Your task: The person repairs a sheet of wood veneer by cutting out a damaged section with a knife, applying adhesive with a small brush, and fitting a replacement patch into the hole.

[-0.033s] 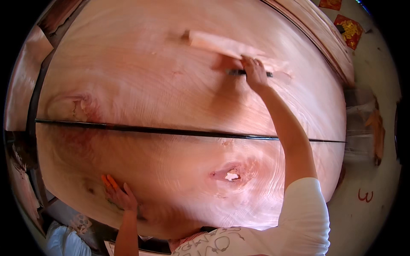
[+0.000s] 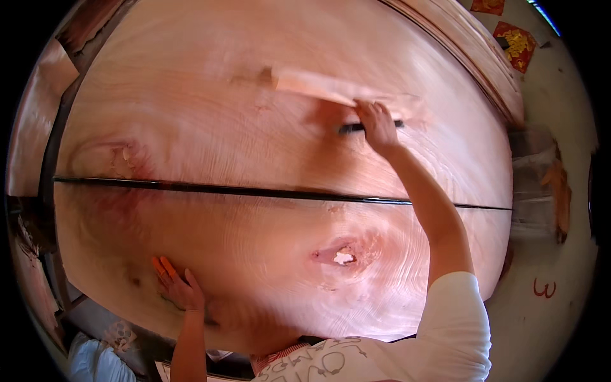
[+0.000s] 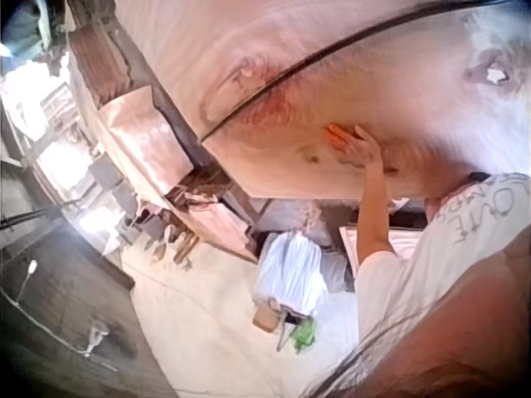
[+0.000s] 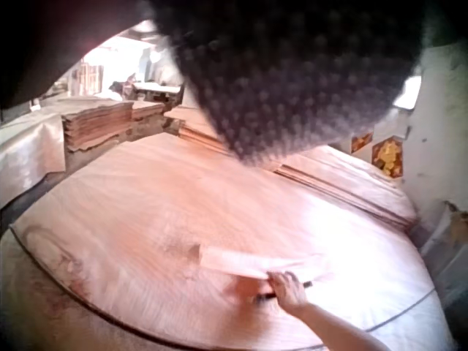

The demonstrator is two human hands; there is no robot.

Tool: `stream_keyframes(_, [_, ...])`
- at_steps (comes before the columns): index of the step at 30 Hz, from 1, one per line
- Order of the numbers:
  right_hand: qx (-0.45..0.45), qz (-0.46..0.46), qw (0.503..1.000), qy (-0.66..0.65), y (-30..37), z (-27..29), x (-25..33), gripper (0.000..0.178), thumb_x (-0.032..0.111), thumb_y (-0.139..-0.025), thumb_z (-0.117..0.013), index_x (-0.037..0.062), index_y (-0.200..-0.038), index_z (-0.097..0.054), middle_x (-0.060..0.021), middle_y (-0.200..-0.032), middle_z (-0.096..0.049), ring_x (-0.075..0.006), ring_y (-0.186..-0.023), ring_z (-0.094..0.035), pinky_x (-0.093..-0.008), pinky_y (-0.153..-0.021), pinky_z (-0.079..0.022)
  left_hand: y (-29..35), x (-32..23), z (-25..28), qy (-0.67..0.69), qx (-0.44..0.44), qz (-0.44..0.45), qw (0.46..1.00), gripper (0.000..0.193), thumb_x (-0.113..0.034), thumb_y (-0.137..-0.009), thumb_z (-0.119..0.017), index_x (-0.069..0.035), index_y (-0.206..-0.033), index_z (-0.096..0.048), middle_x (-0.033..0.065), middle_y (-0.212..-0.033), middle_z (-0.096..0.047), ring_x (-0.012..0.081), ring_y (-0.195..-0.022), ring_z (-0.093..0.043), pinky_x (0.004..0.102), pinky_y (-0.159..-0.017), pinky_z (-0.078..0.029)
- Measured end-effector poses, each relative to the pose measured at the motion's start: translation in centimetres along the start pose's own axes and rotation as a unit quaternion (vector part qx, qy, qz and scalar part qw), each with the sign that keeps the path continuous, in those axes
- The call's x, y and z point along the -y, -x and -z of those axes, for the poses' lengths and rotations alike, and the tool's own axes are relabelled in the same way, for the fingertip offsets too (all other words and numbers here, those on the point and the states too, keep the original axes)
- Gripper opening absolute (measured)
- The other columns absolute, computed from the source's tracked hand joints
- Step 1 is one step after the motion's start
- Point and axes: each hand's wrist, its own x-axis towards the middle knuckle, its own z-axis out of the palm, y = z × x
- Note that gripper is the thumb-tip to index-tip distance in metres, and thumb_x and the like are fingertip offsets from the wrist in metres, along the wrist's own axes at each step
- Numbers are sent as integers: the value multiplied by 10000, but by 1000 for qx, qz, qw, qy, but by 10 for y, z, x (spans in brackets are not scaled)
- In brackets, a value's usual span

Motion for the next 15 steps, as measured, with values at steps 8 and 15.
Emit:
stream_keyframes(8, [34,38,996,-79,107,161,132,375,37,-708,-539,30,-1081,-582,-70,-1208,-491,-234,-1092,-466,-414,-975,-323,0,3,-4,67,-24,-16,997,596,-332,-885,-407,-21,-1365,-238,177,-1429,-191,328,-1300,-223,484,-1035,-177])
stream_keyframes(15, [28,-1,992,-125,187,266,261,350,85,-724,-520,32,-1064,-583,-80,-1085,-544,-239,-1036,-492,-368,-945,-347,14,23,-9,0,-88,-25,996,592,-383,-892,-395,-31,-1354,-280,139,-1439,-192,299,-1280,-273,472,-1032,-195])
